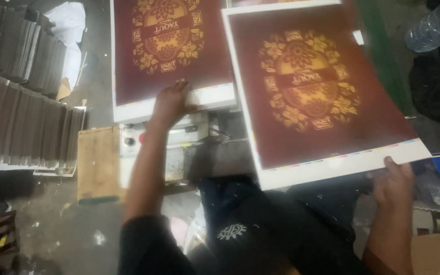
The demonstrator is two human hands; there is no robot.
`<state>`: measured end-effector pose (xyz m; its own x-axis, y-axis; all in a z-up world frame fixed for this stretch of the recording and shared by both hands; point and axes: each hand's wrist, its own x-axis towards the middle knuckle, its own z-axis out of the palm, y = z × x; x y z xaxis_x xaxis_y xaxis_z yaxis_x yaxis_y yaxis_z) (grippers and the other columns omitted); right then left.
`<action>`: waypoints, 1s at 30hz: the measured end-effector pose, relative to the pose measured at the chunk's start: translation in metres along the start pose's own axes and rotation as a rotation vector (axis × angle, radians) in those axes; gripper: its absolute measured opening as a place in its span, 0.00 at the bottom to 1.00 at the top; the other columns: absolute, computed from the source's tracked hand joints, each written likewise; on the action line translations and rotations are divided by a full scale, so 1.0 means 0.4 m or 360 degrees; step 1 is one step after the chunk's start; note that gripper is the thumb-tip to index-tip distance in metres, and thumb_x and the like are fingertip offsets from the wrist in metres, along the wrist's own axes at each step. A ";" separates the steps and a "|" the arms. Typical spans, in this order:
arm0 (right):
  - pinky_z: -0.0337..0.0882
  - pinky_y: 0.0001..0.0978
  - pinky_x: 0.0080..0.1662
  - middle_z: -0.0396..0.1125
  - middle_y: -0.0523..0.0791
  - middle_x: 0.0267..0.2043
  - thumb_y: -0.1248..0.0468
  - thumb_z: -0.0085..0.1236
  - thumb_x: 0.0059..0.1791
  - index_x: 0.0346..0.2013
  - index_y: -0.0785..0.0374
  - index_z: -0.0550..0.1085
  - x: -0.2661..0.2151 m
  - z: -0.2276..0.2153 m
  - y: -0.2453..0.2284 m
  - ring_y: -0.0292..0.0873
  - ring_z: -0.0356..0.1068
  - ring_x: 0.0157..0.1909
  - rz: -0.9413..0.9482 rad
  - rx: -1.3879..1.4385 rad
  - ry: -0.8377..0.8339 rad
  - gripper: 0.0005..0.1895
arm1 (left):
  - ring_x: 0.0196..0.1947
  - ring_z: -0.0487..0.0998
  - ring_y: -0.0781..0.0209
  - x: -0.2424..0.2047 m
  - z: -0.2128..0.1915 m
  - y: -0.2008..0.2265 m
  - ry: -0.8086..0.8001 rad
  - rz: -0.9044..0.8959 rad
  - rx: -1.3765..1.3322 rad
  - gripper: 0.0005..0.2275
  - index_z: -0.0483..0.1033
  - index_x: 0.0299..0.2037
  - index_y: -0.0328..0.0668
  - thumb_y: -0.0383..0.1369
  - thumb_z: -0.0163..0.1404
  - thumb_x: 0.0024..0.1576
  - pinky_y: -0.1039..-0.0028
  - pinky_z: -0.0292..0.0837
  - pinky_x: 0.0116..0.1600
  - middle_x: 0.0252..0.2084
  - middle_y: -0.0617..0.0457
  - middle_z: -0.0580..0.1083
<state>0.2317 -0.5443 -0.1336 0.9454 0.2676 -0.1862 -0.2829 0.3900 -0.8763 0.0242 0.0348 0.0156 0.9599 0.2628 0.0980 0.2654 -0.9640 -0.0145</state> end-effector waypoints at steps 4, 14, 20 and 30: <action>0.74 0.29 0.39 0.67 0.49 0.57 0.71 0.49 0.60 0.68 0.69 0.63 -0.023 -0.030 -0.013 0.41 0.72 0.46 0.0002 -0.0021 0.0026 0.21 | 0.41 0.82 0.44 -0.009 0.009 -0.061 0.0196 0.0175 -0.0117 0.25 0.77 0.53 0.37 0.46 0.60 0.52 0.56 0.77 0.45 0.52 0.40 0.79; 0.75 0.28 0.35 0.68 0.48 0.56 0.68 0.48 0.60 0.68 0.66 0.63 -0.041 -0.027 -0.001 0.39 0.72 0.43 0.0096 -0.0286 0.0155 0.21 | 0.28 0.78 0.48 -0.087 -0.161 0.103 0.0900 0.0056 -0.0174 0.03 0.75 0.44 0.40 0.26 0.49 0.66 0.58 0.73 0.32 0.30 0.45 0.75; 0.75 0.27 0.37 0.68 0.49 0.55 0.67 0.50 0.59 0.66 0.70 0.64 -0.052 0.041 -0.016 0.39 0.73 0.44 0.0206 -0.0427 0.0243 0.21 | 0.33 0.80 0.46 -0.153 -0.148 0.214 0.0820 -0.0011 -0.0279 0.09 0.73 0.47 0.34 0.26 0.51 0.58 0.58 0.74 0.35 0.35 0.44 0.77; 0.74 0.32 0.34 0.68 0.46 0.56 0.66 0.50 0.58 0.70 0.68 0.61 0.153 0.127 0.040 0.42 0.73 0.43 0.0064 -0.0474 -0.0066 0.26 | 0.36 0.81 0.45 -0.141 -0.106 0.237 0.0877 -0.0033 -0.0313 0.07 0.76 0.45 0.34 0.22 0.49 0.59 0.59 0.76 0.37 0.38 0.43 0.79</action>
<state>0.2768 -0.4770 -0.1364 0.9253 0.3156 -0.2102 -0.2541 0.1048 -0.9615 -0.0086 -0.0732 0.0509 0.7520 0.2730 0.6000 0.2114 -0.9620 0.1727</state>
